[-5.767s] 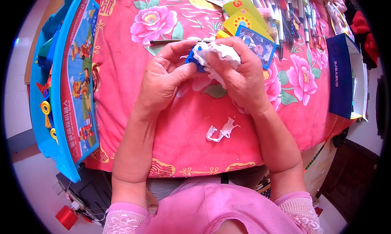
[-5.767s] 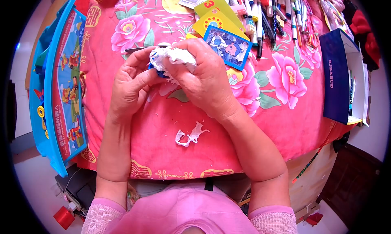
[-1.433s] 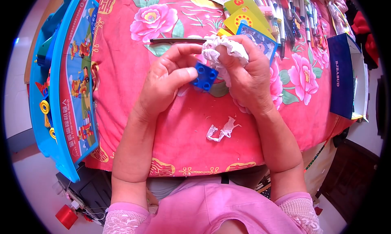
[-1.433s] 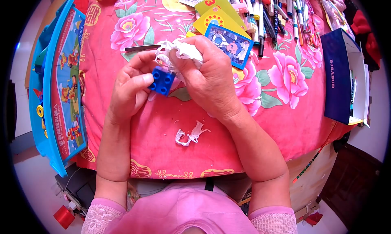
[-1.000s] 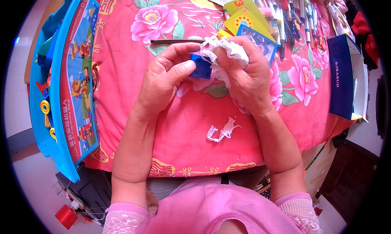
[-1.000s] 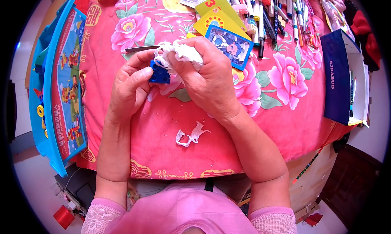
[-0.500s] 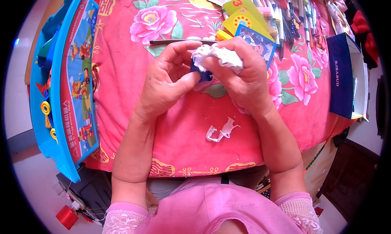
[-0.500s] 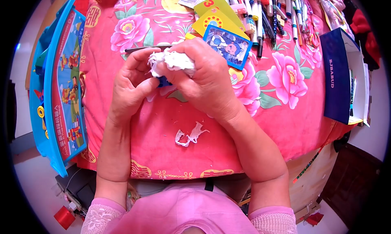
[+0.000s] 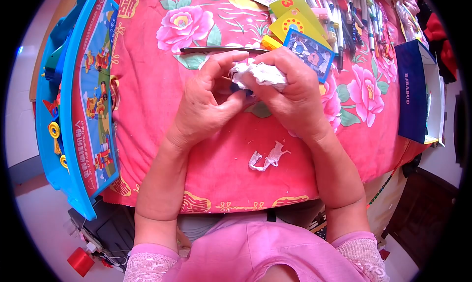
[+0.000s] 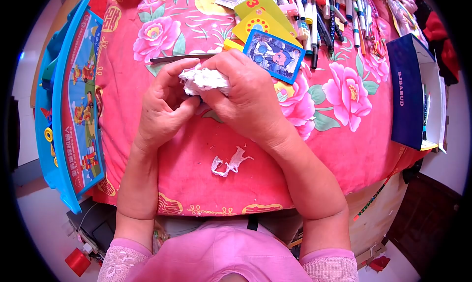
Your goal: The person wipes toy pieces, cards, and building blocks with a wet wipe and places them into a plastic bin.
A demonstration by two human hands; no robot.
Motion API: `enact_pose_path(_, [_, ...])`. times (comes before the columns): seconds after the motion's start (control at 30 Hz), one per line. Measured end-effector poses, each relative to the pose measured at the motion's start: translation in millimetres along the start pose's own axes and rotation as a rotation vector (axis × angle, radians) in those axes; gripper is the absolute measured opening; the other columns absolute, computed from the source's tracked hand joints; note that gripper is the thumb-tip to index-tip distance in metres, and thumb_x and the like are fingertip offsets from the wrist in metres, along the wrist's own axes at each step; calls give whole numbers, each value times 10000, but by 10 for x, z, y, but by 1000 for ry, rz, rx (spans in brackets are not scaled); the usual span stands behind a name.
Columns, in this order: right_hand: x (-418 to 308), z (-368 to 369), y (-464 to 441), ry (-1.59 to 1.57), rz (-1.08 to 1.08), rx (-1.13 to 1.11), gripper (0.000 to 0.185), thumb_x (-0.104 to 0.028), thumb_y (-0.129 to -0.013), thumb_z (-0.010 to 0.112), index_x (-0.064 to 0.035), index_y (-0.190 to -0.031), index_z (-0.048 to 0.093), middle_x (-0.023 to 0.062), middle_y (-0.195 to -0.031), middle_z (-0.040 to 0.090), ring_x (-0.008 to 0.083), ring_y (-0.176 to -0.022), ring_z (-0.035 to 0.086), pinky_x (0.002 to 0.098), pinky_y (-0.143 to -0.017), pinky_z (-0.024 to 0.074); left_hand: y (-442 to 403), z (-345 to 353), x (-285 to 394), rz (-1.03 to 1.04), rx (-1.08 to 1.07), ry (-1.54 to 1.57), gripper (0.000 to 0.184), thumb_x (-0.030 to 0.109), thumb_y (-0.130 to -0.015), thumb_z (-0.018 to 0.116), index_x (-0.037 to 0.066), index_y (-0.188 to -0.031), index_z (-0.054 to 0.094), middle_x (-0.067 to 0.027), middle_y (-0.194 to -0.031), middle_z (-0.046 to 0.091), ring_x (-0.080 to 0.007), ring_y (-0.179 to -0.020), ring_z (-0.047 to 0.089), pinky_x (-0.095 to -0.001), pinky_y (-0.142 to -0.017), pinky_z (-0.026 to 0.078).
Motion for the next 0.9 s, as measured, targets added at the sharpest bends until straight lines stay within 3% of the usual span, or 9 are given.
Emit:
enact_pose_path(0.1, [11,-9,-9,12,26,8,165,-61,-731,649,-9,-866,571,104,-758,567,242,-694,586,317,-612,458,6,16,45,-41,30,-36,475,-77,-762,526,55,-1211,444,-42,-990,549,-81,-891,552,-215,-733,493])
enact_pose_path(0.2, [74,-24,15,-112,196,72,169,-72,-734,651,-7,-869,572,104,-761,566,243,-693,584,314,-609,455,11,-43,6,-56,66,74,459,-59,-776,530,41,-1216,447,-49,-1004,560,-83,-896,556,-219,-755,479])
enact_pose_path(0.3, [75,-65,-10,-53,133,120,167,-71,-740,653,-6,-872,575,107,-763,567,239,-676,580,304,-596,452,-14,-66,-13,-71,89,248,422,-23,-795,534,10,-1209,458,-62,-1029,567,-92,-895,558,-216,-773,463])
enact_pose_path(0.43, [13,-68,-14,-69,67,177,167,-70,-742,666,-10,-872,579,99,-760,566,221,-672,580,292,-585,451,-34,-108,-21,-151,110,523,355,24,-838,537,-28,-1184,475,-110,-1071,569,-165,-954,580,-293,-820,509])
enact_pose_path(0.47, [-10,-57,-7,-103,89,172,169,-66,-739,670,-11,-872,580,96,-758,566,217,-675,580,291,-585,451,-36,-132,-44,-139,92,547,355,66,-849,545,-48,-1177,467,-151,-1136,539,-224,-1002,578,-370,-839,526])
enact_pose_path(0.6, [-6,-31,8,-160,103,147,178,-63,-733,686,-20,-870,580,87,-762,567,207,-679,583,282,-584,451,-13,-73,-21,-183,58,643,292,47,-862,543,-30,-1140,501,-126,-1067,573,-204,-963,593,-354,-833,523])
enact_pose_path(0.7, [-49,-11,13,-153,53,96,200,-38,-707,682,-35,-879,580,91,-769,564,224,-706,586,292,-594,458,-20,-117,-48,-176,171,708,299,36,-857,548,-27,-1145,492,-123,-1066,575,-187,-970,584,-338,-827,524])
enact_pose_path(0.8, [-128,73,28,5,-124,-66,272,4,-639,665,-58,-889,575,103,-778,554,273,-744,568,327,-610,466,-40,-210,-120,-166,158,774,294,29,-857,547,-17,-1141,485,-106,-1038,582,-167,-948,588,-301,-809,523])
enact_pose_path(0.9, [-141,19,21,25,-146,61,237,-2,-669,658,-51,-884,572,107,-779,560,274,-727,572,325,-607,466,-31,-125,-100,-134,185,678,284,36,-855,555,-5,-1126,483,-93,-1011,582,-156,-920,597,-267,-794,517])
Point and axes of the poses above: each hand's wrist, its own y-axis away from the middle knuckle, its own z-axis out of the palm, x = y × z, the point moved 3 cm from there along -y, towards the middle knuckle
